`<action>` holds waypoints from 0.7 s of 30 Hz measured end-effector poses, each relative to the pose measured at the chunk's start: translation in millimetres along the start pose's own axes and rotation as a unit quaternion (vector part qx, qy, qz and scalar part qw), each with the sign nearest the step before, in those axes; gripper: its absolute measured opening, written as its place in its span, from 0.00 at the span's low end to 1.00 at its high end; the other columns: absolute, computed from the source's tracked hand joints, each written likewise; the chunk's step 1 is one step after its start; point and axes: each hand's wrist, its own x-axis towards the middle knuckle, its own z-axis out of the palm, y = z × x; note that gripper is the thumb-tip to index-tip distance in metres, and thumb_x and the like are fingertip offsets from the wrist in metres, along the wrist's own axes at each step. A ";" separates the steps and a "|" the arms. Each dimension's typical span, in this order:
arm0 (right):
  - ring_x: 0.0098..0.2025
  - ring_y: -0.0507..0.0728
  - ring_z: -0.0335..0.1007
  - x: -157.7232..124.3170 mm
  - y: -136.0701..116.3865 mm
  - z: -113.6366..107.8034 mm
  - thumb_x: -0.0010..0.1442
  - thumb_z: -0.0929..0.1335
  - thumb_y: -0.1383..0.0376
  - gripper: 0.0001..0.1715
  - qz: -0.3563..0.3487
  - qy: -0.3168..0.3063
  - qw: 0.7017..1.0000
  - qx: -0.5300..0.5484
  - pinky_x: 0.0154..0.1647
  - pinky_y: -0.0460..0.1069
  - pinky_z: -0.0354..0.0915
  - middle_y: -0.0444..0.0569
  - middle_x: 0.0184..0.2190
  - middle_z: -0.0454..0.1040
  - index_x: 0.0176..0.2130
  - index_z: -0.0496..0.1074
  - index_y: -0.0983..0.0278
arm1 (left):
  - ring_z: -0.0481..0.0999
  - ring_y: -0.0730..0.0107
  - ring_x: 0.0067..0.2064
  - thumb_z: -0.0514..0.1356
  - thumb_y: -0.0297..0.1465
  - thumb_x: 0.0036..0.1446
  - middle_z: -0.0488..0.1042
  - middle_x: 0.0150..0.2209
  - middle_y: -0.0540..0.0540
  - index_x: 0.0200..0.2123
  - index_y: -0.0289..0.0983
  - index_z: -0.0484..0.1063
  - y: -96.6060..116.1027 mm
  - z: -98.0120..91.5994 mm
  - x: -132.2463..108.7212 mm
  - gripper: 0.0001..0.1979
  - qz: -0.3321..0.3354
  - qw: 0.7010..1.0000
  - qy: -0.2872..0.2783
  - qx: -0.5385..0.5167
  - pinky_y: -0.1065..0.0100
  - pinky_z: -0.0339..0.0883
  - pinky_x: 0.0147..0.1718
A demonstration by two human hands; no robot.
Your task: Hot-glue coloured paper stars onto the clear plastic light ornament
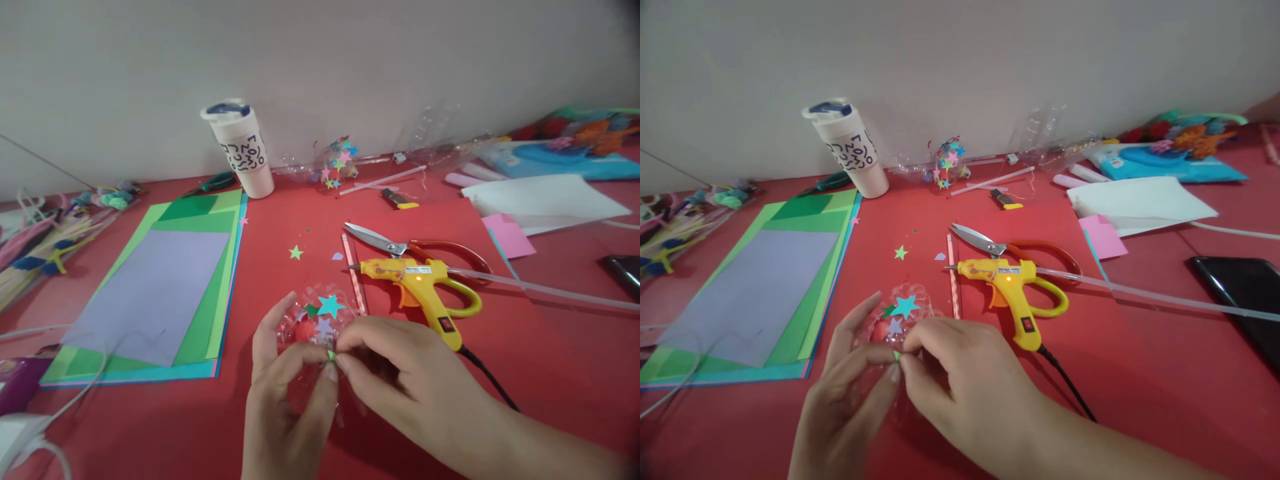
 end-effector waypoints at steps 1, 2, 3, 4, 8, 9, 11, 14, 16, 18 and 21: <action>0.21 0.46 0.61 0.0 0.0 0.2 0.55 0.64 0.74 0.09 0.002 0.000 1.000 0.001 0.22 0.41 0.56 0.37 0.20 0.66 0.27 0.65 0.62 | 0.61 0.55 0.63 0.57 0.24 0.56 0.58 0.63 0.47 0.32 0.43 0.73 0.4 0.0 -0.4 0.08 0.005 1.000 0.004 0.009 0.50 0.68 0.53; 0.21 0.46 0.60 -0.1 0.2 0.6 0.54 0.64 0.75 0.09 0.002 0.002 1.000 0.001 0.22 0.41 0.56 0.37 0.20 0.66 0.27 0.65 0.62 | 0.62 0.55 0.62 0.57 0.24 0.56 0.58 0.63 0.46 0.33 0.43 0.73 0.6 -0.2 -0.8 0.08 0.017 1.000 0.007 0.024 0.48 0.66 0.54; 0.21 0.46 0.60 -0.2 0.4 1.1 0.54 0.63 0.75 0.09 0.001 0.004 1.000 0.000 0.22 0.41 0.56 0.36 0.20 0.65 0.27 0.65 0.62 | 0.62 0.55 0.62 0.57 0.24 0.56 0.58 0.63 0.46 0.34 0.43 0.73 0.6 -0.6 -1.1 0.08 0.040 0.998 0.000 0.044 0.47 0.64 0.55; 0.20 0.46 0.60 -0.3 0.6 1.6 0.53 0.63 0.75 0.09 -0.003 0.009 1.000 -0.001 0.22 0.41 0.56 0.36 0.19 0.65 0.27 0.65 0.62 | 0.62 0.54 0.62 0.57 0.24 0.56 0.58 0.63 0.45 0.34 0.43 0.73 0.7 -1.1 -1.3 0.08 0.062 0.996 -0.005 0.062 0.46 0.63 0.55; 0.19 0.46 0.60 -0.6 1.1 3.2 0.52 0.63 0.76 0.10 -0.034 0.034 0.999 -0.005 0.21 0.40 0.56 0.36 0.18 0.64 0.26 0.64 0.62 | 0.63 0.54 0.60 0.57 0.25 0.55 0.61 0.61 0.44 0.35 0.42 0.73 2.7 -1.2 -1.1 0.07 0.075 0.993 0.034 0.084 0.44 0.60 0.55; 0.19 0.46 0.60 -0.6 1.2 3.4 0.53 0.62 0.76 0.10 -0.041 0.037 0.998 -0.006 0.21 0.40 0.56 0.36 0.18 0.65 0.26 0.64 0.62 | 0.63 0.54 0.60 0.57 0.25 0.55 0.62 0.60 0.43 0.35 0.42 0.73 3.5 -0.9 -0.7 0.07 0.071 0.993 0.044 0.081 0.44 0.59 0.56; 0.19 0.46 0.60 -0.7 1.9 3.7 0.53 0.62 0.75 0.10 -0.053 0.043 0.998 -0.009 0.21 0.40 0.56 0.37 0.18 0.65 0.26 0.64 0.62 | 0.63 0.53 0.59 0.58 0.26 0.55 0.63 0.59 0.43 0.35 0.42 0.73 5.0 -0.5 0.1 0.07 0.072 0.993 0.045 0.078 0.44 0.58 0.56; 0.19 0.46 0.60 -0.8 3.7 3.8 0.51 0.62 0.76 0.10 -0.063 0.051 0.997 -0.015 0.21 0.40 0.56 0.37 0.18 0.65 0.26 0.63 0.62 | 0.64 0.55 0.58 0.58 0.26 0.55 0.65 0.57 0.43 0.34 0.42 0.71 7.4 -1.2 0.6 0.06 0.078 0.993 0.043 0.081 0.47 0.59 0.55; 0.20 0.46 0.60 -0.4 4.5 2.6 0.52 0.63 0.76 0.10 -0.067 0.048 0.996 -0.024 0.21 0.40 0.56 0.37 0.18 0.66 0.26 0.64 0.62 | 0.64 0.56 0.58 0.57 0.26 0.55 0.66 0.55 0.43 0.33 0.42 0.69 9.6 -2.5 -0.2 0.05 0.086 0.992 0.062 0.069 0.50 0.60 0.54; 0.22 0.47 0.64 0.2 4.7 0.1 0.56 0.63 0.74 0.09 -0.084 0.044 0.995 -0.031 0.23 0.41 0.59 0.39 0.21 0.70 0.28 0.67 0.63 | 0.64 0.58 0.58 0.57 0.26 0.55 0.67 0.54 0.43 0.34 0.41 0.66 12.3 -4.5 -1.6 0.04 0.091 0.992 0.089 0.023 0.56 0.62 0.52; 0.26 0.49 0.68 0.8 5.9 -4.5 0.61 0.64 0.70 0.06 -0.130 0.063 0.988 -0.058 0.28 0.43 0.62 0.43 0.27 0.76 0.34 0.70 0.64 | 0.65 0.60 0.58 0.56 0.28 0.58 0.68 0.54 0.44 0.35 0.41 0.64 15.7 -9.5 -3.1 0.02 0.076 0.989 0.122 -0.042 0.62 0.64 0.48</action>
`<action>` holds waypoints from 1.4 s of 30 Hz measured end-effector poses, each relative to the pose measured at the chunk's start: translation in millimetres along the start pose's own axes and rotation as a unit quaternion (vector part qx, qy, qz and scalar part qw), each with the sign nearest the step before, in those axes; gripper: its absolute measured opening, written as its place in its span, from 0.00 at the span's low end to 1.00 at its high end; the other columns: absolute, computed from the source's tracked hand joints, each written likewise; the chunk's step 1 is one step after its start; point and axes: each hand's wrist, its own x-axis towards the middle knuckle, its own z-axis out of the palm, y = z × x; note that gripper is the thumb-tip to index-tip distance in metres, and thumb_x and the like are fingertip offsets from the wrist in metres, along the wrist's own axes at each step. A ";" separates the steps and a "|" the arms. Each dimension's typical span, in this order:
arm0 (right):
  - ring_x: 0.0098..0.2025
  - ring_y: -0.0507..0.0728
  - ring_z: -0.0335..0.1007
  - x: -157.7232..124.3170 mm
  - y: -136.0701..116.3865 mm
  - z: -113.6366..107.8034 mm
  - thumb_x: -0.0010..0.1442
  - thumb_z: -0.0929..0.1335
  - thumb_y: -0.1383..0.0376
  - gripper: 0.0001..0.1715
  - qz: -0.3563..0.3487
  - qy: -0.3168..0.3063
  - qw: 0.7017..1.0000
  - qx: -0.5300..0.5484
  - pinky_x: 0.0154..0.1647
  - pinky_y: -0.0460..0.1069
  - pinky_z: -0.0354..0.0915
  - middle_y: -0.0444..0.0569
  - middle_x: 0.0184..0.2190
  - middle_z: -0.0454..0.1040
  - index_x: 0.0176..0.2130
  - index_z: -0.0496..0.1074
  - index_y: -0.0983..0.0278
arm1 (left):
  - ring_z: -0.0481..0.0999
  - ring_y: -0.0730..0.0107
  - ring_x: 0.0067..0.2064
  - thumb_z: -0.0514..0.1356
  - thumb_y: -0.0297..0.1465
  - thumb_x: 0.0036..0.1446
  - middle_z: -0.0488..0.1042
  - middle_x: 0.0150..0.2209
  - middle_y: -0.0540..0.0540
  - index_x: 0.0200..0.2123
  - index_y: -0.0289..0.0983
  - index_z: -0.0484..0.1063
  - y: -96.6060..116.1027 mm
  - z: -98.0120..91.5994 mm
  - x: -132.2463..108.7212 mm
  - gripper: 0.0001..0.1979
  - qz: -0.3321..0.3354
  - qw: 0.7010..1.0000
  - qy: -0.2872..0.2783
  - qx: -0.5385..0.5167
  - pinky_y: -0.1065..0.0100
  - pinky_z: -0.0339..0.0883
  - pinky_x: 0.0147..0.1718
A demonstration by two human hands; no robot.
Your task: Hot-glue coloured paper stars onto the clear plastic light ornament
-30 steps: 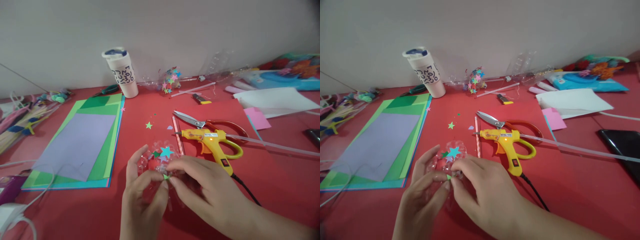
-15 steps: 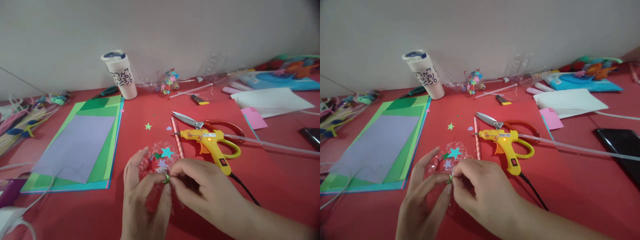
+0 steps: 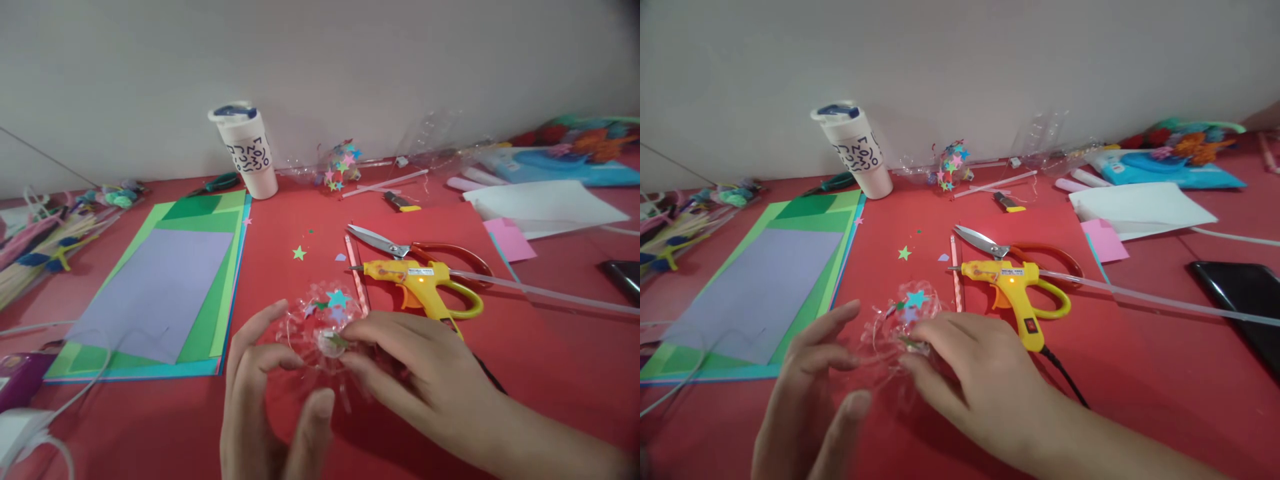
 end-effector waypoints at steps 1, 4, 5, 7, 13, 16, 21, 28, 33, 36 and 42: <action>0.26 0.50 0.68 -0.2 1.2 -1.1 0.61 0.64 0.70 0.05 -0.014 0.007 1.000 -0.017 0.28 0.44 0.62 0.44 0.27 0.76 0.35 0.70 0.64 | 0.65 0.61 0.57 0.55 0.28 0.60 0.69 0.53 0.44 0.35 0.41 0.65 0.6 -2.2 0.7 0.02 -0.009 1.000 0.007 -0.002 0.62 0.63 0.49; 0.27 0.52 0.68 -2.3 5.7 -2.6 0.61 0.63 0.72 0.07 -0.055 0.016 0.996 -0.075 0.28 0.47 0.62 0.46 0.26 0.74 0.35 0.70 0.64 | 0.69 0.64 0.54 0.52 0.25 0.61 0.72 0.49 0.46 0.33 0.41 0.65 -0.8 -9.7 4.6 0.07 -0.012 1.000 -0.004 0.011 0.62 0.63 0.50; 0.28 0.53 0.69 -3.0 7.1 -2.7 0.61 0.63 0.72 0.07 -0.068 0.018 0.993 -0.093 0.29 0.48 0.62 0.47 0.27 0.74 0.35 0.69 0.64 | 0.69 0.65 0.53 0.51 0.24 0.61 0.72 0.49 0.47 0.33 0.41 0.65 -2.2 -12.2 6.6 0.08 -0.008 1.000 -0.019 0.016 0.63 0.63 0.50; 0.30 0.55 0.70 -3.7 9.0 -3.0 0.61 0.62 0.72 0.07 -0.088 0.021 0.988 -0.127 0.29 0.49 0.62 0.50 0.29 0.75 0.35 0.69 0.65 | 0.70 0.68 0.52 0.52 0.23 0.60 0.71 0.48 0.47 0.35 0.41 0.65 -5.4 -16.7 11.5 0.07 0.004 0.998 -0.060 0.036 0.66 0.64 0.49; 0.28 0.53 0.67 -1.0 2.2 -6.5 0.60 0.61 0.73 0.08 -0.031 -0.029 0.995 -0.091 0.28 0.48 0.60 0.46 0.28 0.73 0.34 0.68 0.63 | 0.71 0.73 0.43 0.55 0.22 0.57 0.69 0.39 0.50 0.33 0.41 0.65 -8.5 -23.9 30.2 0.08 0.057 0.987 -0.104 0.106 0.71 0.65 0.41; 0.27 0.51 0.64 0.6 -3.3 -8.3 0.57 0.61 0.75 0.09 0.028 -0.062 0.997 -0.038 0.28 0.46 0.57 0.42 0.26 0.71 0.33 0.65 0.62 | 0.71 0.74 0.40 0.55 0.20 0.54 0.70 0.37 0.51 0.33 0.41 0.65 -4.6 -22.7 38.4 0.09 0.068 0.984 -0.138 0.089 0.71 0.65 0.40; 0.28 0.51 0.61 0.8 -5.9 -7.5 0.51 0.62 0.78 0.12 0.075 -0.082 0.994 -0.002 0.28 0.46 0.56 0.42 0.26 0.67 0.30 0.64 0.62 | 0.71 0.73 0.37 0.56 0.20 0.51 0.70 0.33 0.53 0.32 0.41 0.63 3.2 -16.0 50.5 0.10 0.020 0.973 -0.226 0.034 0.69 0.66 0.37; 0.30 0.52 0.62 -3.5 -5.6 -5.8 0.48 0.62 0.78 0.13 0.071 -0.065 0.995 0.022 0.30 0.46 0.57 0.43 0.29 0.68 0.31 0.65 0.62 | 0.67 0.71 0.34 0.56 0.20 0.48 0.68 0.30 0.55 0.31 0.41 0.60 7.6 -7.1 59.5 0.11 0.048 0.954 -0.283 0.091 0.64 0.61 0.37; 0.30 0.52 0.62 -4.4 -4.6 -6.4 0.48 0.62 0.78 0.13 0.051 -0.060 0.996 0.040 0.30 0.46 0.58 0.44 0.29 0.67 0.30 0.65 0.62 | 0.67 0.70 0.35 0.56 0.20 0.49 0.68 0.33 0.55 0.33 0.42 0.60 9.5 -6.9 57.3 0.12 0.062 0.952 -0.284 0.098 0.62 0.60 0.39; 0.30 0.51 0.62 -4.6 -3.5 -6.9 0.48 0.62 0.79 0.13 0.050 -0.059 0.996 0.049 0.30 0.46 0.58 0.44 0.29 0.67 0.30 0.66 0.63 | 0.66 0.69 0.35 0.55 0.18 0.48 0.66 0.33 0.54 0.35 0.42 0.61 9.7 -7.5 56.4 0.14 0.083 0.949 -0.285 0.106 0.61 0.59 0.39; 0.33 0.53 0.64 -5.7 1.0 -6.5 0.51 0.62 0.78 0.11 0.038 -0.043 0.997 0.042 0.33 0.48 0.60 0.46 0.30 0.68 0.31 0.68 0.64 | 0.64 0.65 0.36 0.57 0.20 0.49 0.65 0.32 0.52 0.34 0.42 0.60 6.6 -2.7 54.0 0.13 0.088 0.939 -0.304 0.137 0.62 0.59 0.35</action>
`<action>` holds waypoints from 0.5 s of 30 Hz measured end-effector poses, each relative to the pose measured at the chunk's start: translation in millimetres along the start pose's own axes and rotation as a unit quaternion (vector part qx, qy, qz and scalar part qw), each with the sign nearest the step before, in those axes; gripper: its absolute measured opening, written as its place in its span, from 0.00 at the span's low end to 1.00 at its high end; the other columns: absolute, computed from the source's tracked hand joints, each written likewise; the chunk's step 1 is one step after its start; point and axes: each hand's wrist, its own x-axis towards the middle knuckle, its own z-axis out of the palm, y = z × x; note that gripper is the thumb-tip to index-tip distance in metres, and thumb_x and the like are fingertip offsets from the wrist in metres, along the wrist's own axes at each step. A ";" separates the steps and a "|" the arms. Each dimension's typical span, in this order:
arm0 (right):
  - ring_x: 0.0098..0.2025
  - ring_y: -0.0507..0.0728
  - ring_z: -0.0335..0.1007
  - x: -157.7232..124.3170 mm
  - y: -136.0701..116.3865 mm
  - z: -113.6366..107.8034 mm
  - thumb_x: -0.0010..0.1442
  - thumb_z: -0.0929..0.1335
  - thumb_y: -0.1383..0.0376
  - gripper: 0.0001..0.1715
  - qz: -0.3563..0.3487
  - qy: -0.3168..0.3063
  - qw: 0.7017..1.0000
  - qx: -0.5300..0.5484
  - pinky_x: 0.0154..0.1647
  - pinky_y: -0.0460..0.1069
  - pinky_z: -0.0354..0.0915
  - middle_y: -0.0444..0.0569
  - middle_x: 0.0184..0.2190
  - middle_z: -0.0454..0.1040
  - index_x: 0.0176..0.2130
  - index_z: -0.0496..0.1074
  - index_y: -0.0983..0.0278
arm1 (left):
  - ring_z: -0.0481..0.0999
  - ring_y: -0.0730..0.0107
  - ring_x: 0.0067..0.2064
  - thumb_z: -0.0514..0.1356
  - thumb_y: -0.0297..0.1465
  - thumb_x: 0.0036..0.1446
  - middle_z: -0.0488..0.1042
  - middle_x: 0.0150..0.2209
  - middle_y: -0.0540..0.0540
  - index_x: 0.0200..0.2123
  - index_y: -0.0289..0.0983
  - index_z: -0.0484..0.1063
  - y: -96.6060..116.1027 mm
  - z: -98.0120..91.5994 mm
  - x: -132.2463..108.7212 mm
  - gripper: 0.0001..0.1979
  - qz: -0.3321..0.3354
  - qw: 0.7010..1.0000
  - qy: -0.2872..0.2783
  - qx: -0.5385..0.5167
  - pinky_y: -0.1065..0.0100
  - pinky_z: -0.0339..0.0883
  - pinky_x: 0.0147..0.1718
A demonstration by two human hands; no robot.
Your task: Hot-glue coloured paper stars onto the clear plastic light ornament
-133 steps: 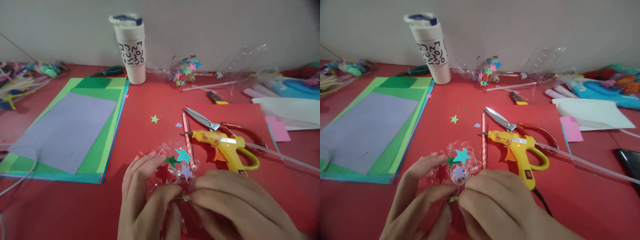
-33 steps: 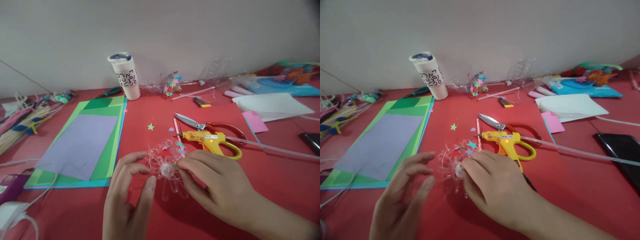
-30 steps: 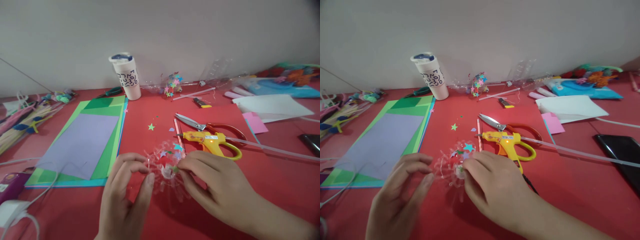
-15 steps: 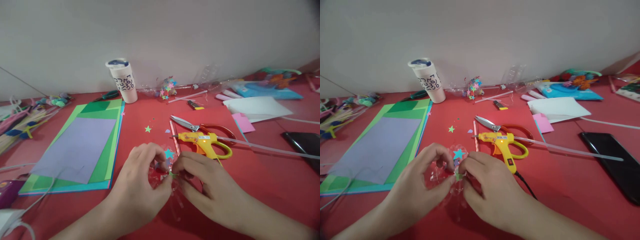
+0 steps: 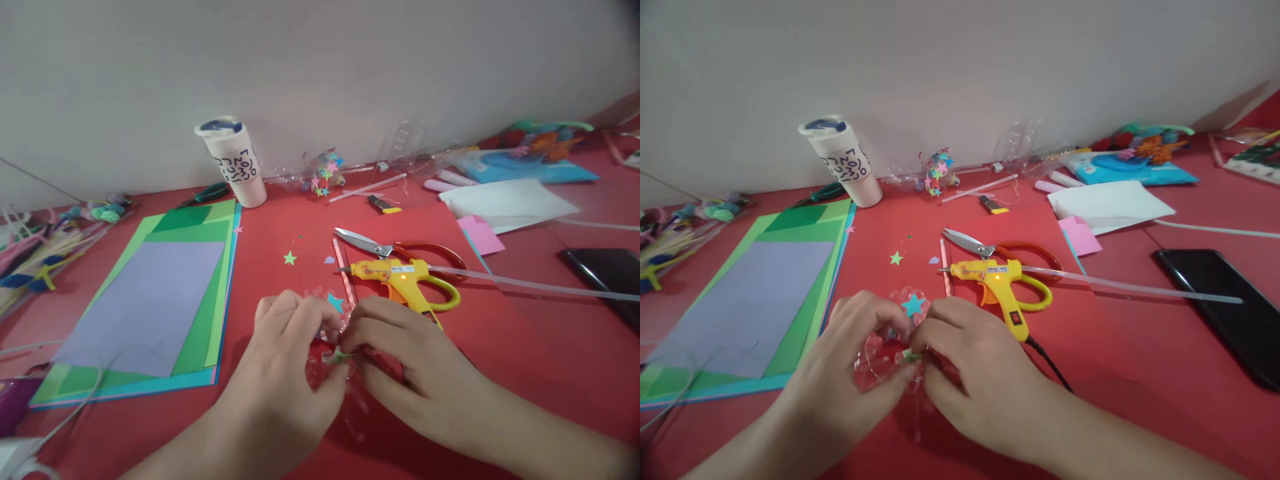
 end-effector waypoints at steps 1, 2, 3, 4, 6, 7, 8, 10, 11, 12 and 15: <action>0.33 0.53 0.64 0.1 0.4 0.2 0.52 0.63 0.77 0.10 -0.009 0.003 1.000 -0.005 0.33 0.48 0.60 0.46 0.30 0.68 0.31 0.68 0.64 | 0.64 0.66 0.36 0.56 0.20 0.49 0.65 0.32 0.52 0.34 0.42 0.60 -0.2 1.0 0.1 0.13 -0.002 1.000 0.002 -0.002 0.63 0.59 0.35; 0.32 0.53 0.64 0.3 0.6 0.5 0.52 0.63 0.77 0.10 -0.021 0.009 1.000 -0.012 0.32 0.48 0.61 0.47 0.30 0.68 0.31 0.68 0.64 | 0.64 0.66 0.35 0.56 0.19 0.48 0.65 0.32 0.53 0.33 0.43 0.60 -0.3 1.8 0.2 0.13 -0.003 1.000 0.005 -0.005 0.64 0.59 0.35; 0.32 0.53 0.64 0.4 0.5 0.8 0.53 0.63 0.76 0.10 -0.033 0.014 0.999 -0.023 0.32 0.48 0.60 0.47 0.30 0.68 0.32 0.69 0.64 | 0.64 0.67 0.35 0.56 0.19 0.48 0.65 0.31 0.53 0.33 0.43 0.60 -0.3 2.5 0.3 0.13 -0.005 1.000 0.008 -0.008 0.65 0.59 0.35; 0.31 0.53 0.63 0.4 0.2 1.3 0.53 0.62 0.76 0.10 -0.045 0.021 0.998 -0.039 0.31 0.48 0.60 0.47 0.30 0.68 0.32 0.69 0.64 | 0.64 0.67 0.35 0.56 0.18 0.47 0.65 0.31 0.53 0.32 0.43 0.60 -0.3 3.0 0.3 0.14 -0.008 1.000 0.013 -0.009 0.65 0.59 0.34; 0.30 0.53 0.62 0.2 -0.5 2.7 0.55 0.62 0.76 0.10 -0.070 0.032 0.994 -0.079 0.30 0.48 0.60 0.47 0.29 0.69 0.33 0.70 0.65 | 0.64 0.68 0.34 0.55 0.18 0.47 0.66 0.30 0.54 0.32 0.43 0.60 -0.1 3.9 0.3 0.14 -0.015 1.000 0.020 -0.014 0.66 0.60 0.34; 0.30 0.54 0.62 -0.1 -0.7 3.7 0.56 0.62 0.75 0.09 -0.083 0.036 0.991 -0.103 0.30 0.48 0.60 0.47 0.28 0.69 0.32 0.70 0.65 | 0.65 0.69 0.34 0.55 0.18 0.47 0.66 0.30 0.55 0.32 0.43 0.60 -0.1 4.4 0.2 0.14 -0.020 0.999 0.022 -0.017 0.67 0.60 0.34; 0.29 0.54 0.61 -0.3 -0.7 4.7 0.56 0.62 0.75 0.10 -0.099 0.042 0.986 -0.131 0.30 0.49 0.60 0.48 0.27 0.70 0.32 0.71 0.66 | 0.66 0.69 0.34 0.55 0.18 0.47 0.67 0.30 0.55 0.32 0.43 0.60 -0.1 4.9 0.2 0.14 -0.027 0.999 0.023 -0.024 0.67 0.61 0.33; 0.28 0.55 0.60 -0.9 -0.1 6.5 0.58 0.62 0.75 0.11 -0.132 0.058 0.969 -0.199 0.29 0.50 0.59 0.49 0.26 0.70 0.30 0.72 0.67 | 0.67 0.70 0.34 0.55 0.19 0.48 0.68 0.30 0.56 0.32 0.44 0.61 -0.3 5.7 0.1 0.13 -0.045 0.998 0.018 -0.042 0.68 0.62 0.33; 0.28 0.56 0.59 -1.1 0.4 7.0 0.58 0.62 0.75 0.11 -0.145 0.067 0.960 -0.230 0.28 0.51 0.58 0.49 0.25 0.70 0.30 0.72 0.68 | 0.68 0.71 0.34 0.56 0.19 0.48 0.68 0.31 0.56 0.32 0.44 0.62 -0.6 5.8 0.2 0.13 -0.057 0.997 0.013 -0.052 0.69 0.63 0.33; 0.27 0.56 0.58 -1.2 0.9 6.9 0.58 0.62 0.75 0.11 -0.154 0.077 0.952 -0.253 0.27 0.51 0.58 0.50 0.25 0.70 0.30 0.73 0.68 | 0.69 0.71 0.34 0.56 0.19 0.48 0.68 0.31 0.56 0.32 0.44 0.62 -0.8 5.6 0.3 0.12 -0.066 0.996 0.008 -0.062 0.69 0.63 0.32; 0.27 0.56 0.59 -1.6 1.2 2.8 0.58 0.62 0.75 0.11 -0.150 0.089 0.956 -0.235 0.27 0.52 0.58 0.50 0.25 0.70 0.31 0.73 0.69 | 0.69 0.70 0.34 0.56 0.20 0.48 0.68 0.31 0.55 0.32 0.43 0.62 -1.3 3.4 1.2 0.11 -0.069 0.996 0.006 -0.059 0.66 0.64 0.34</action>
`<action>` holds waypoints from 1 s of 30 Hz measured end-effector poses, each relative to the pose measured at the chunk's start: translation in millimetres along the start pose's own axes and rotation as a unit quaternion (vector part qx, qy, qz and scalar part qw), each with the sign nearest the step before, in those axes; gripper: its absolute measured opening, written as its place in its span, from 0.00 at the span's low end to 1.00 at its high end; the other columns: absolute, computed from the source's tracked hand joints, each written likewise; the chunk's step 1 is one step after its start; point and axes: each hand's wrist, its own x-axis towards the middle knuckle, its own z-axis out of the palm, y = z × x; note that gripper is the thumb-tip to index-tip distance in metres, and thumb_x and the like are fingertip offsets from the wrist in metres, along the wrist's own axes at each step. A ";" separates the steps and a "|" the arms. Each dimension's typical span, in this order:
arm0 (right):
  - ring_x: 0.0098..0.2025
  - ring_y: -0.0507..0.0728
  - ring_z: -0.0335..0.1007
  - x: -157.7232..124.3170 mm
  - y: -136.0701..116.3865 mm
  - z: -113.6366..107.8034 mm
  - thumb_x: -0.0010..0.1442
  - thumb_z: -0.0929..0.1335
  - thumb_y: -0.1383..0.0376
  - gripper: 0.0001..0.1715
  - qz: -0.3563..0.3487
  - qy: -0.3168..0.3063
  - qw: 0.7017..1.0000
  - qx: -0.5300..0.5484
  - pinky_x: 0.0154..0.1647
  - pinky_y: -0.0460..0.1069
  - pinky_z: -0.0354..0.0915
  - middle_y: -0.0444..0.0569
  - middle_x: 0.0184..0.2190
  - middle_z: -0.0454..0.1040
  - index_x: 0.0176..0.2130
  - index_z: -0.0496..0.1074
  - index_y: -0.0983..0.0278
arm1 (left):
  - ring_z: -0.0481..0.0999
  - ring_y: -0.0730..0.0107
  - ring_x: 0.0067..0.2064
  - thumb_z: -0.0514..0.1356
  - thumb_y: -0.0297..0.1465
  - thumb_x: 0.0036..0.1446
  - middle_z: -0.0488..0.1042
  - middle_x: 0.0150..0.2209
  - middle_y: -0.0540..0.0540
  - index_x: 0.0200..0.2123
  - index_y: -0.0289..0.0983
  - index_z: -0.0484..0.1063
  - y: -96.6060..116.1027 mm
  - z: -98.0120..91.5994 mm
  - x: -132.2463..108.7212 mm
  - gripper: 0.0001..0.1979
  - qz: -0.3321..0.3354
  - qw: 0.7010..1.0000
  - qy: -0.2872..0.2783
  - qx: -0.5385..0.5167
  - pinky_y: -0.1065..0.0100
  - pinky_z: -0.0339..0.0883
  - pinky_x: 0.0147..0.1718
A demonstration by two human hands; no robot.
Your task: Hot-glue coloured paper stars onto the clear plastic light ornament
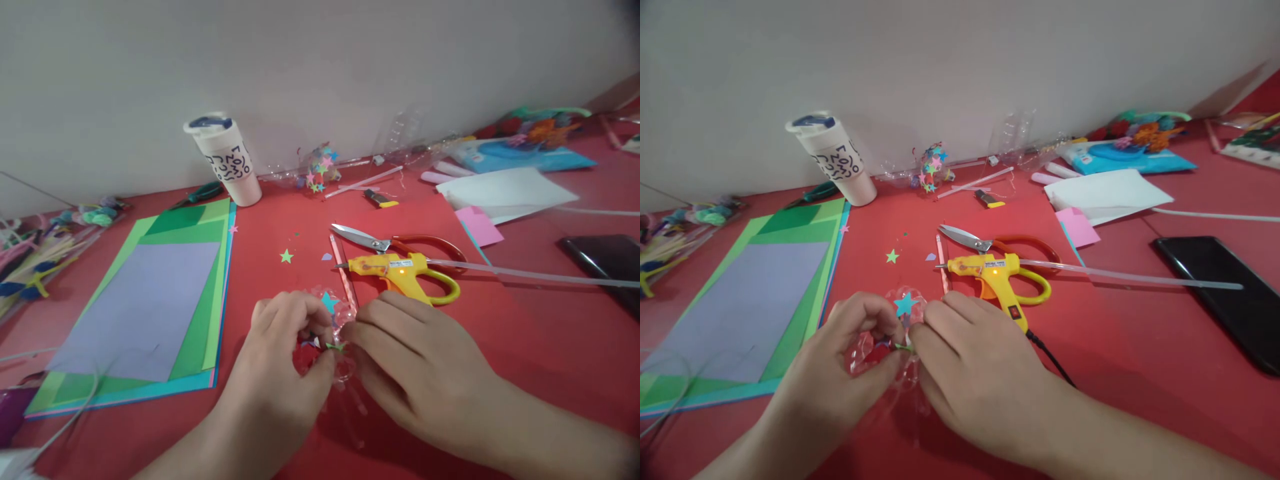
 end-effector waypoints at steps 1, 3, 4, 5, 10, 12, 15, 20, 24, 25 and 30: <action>0.28 0.56 0.60 0.3 0.7 -2.3 0.58 0.62 0.75 0.11 0.014 0.003 1.000 0.026 0.27 0.51 0.58 0.50 0.25 0.69 0.32 0.73 0.69 | 0.69 0.69 0.34 0.56 0.21 0.48 0.68 0.31 0.55 0.32 0.43 0.62 0.3 -1.3 0.4 0.11 0.011 1.000 0.001 0.012 0.65 0.63 0.34; 0.28 0.55 0.61 1.2 1.9 -7.3 0.58 0.61 0.75 0.10 0.052 -0.002 0.996 0.077 0.28 0.50 0.58 0.49 0.27 0.69 0.34 0.72 0.68 | 0.68 0.68 0.34 0.55 0.20 0.48 0.68 0.31 0.53 0.32 0.42 0.62 1.2 -4.2 1.0 0.10 0.042 0.998 0.008 0.043 0.64 0.62 0.35; 0.29 0.54 0.61 1.8 2.2 -9.4 0.59 0.61 0.74 0.10 0.072 -0.006 0.993 0.098 0.28 0.50 0.59 0.49 0.28 0.69 0.34 0.71 0.67 | 0.67 0.68 0.34 0.55 0.20 0.48 0.67 0.31 0.53 0.32 0.41 0.62 1.8 -5.7 1.1 0.11 0.059 0.997 0.012 0.057 0.63 0.62 0.35; 0.30 0.54 0.62 2.4 2.4 -10.9 0.59 0.61 0.74 0.09 0.090 -0.011 0.989 0.114 0.30 0.49 0.60 0.49 0.29 0.69 0.34 0.70 0.66 | 0.67 0.68 0.34 0.54 0.19 0.49 0.67 0.30 0.52 0.33 0.41 0.61 2.3 -7.0 1.0 0.11 0.075 0.995 0.016 0.069 0.63 0.62 0.36; 0.34 0.55 0.64 5.2 1.3 -8.6 0.58 0.63 0.72 0.08 0.125 -0.045 0.979 0.155 0.35 0.51 0.62 0.49 0.32 0.69 0.35 0.70 0.64 | 0.66 0.69 0.33 0.52 0.17 0.50 0.67 0.30 0.52 0.33 0.40 0.62 2.4 -10.1 -0.6 0.12 0.113 0.990 0.018 0.082 0.63 0.61 0.36; 0.34 0.55 0.64 5.5 0.8 -5.7 0.58 0.63 0.72 0.08 0.130 -0.060 0.975 0.171 0.35 0.52 0.62 0.49 0.32 0.69 0.34 0.71 0.64 | 0.67 0.70 0.33 0.52 0.16 0.50 0.67 0.30 0.52 0.33 0.40 0.62 1.6 -9.6 -1.0 0.12 0.113 0.991 0.011 0.075 0.64 0.60 0.36; 0.35 0.56 0.64 6.0 0.7 -3.0 0.58 0.63 0.73 0.07 0.153 -0.063 0.967 0.192 0.35 0.52 0.62 0.49 0.31 0.68 0.32 0.70 0.64 | 0.67 0.69 0.34 0.52 0.17 0.51 0.67 0.30 0.52 0.33 0.40 0.62 0.6 -9.2 -1.3 0.12 0.108 0.992 0.007 0.071 0.64 0.61 0.36; 0.36 0.55 0.65 8.8 0.3 -2.3 0.55 0.66 0.74 0.07 0.199 -0.073 0.947 0.242 0.38 0.51 0.62 0.46 0.32 0.69 0.33 0.70 0.63 | 0.68 0.70 0.33 0.50 0.17 0.52 0.68 0.30 0.53 0.31 0.40 0.62 0.1 -10.9 -0.1 0.12 0.105 0.993 -0.003 0.058 0.65 0.62 0.35; 0.38 0.55 0.65 10.0 -0.4 -2.3 0.53 0.66 0.76 0.09 0.242 -0.078 0.934 0.250 0.40 0.52 0.63 0.46 0.32 0.69 0.31 0.70 0.63 | 0.69 0.71 0.33 0.49 0.17 0.53 0.69 0.30 0.53 0.31 0.41 0.63 -1.8 -11.9 0.7 0.12 0.101 0.994 0.000 0.047 0.65 0.63 0.35; 0.38 0.56 0.65 10.0 -0.2 -2.1 0.52 0.65 0.77 0.10 0.246 -0.079 0.934 0.247 0.40 0.52 0.63 0.47 0.32 0.70 0.31 0.71 0.63 | 0.69 0.71 0.34 0.49 0.17 0.53 0.69 0.30 0.53 0.31 0.41 0.63 -2.5 -12.0 0.7 0.12 0.101 0.994 0.004 0.046 0.65 0.63 0.35; 0.36 0.55 0.65 8.6 0.6 2.0 0.48 0.66 0.79 0.14 0.251 -0.102 0.932 0.241 0.38 0.52 0.63 0.46 0.31 0.68 0.31 0.73 0.63 | 0.69 0.70 0.33 0.49 0.17 0.54 0.69 0.30 0.52 0.31 0.40 0.63 -5.0 -11.9 0.8 0.12 0.108 0.992 0.022 0.060 0.65 0.63 0.34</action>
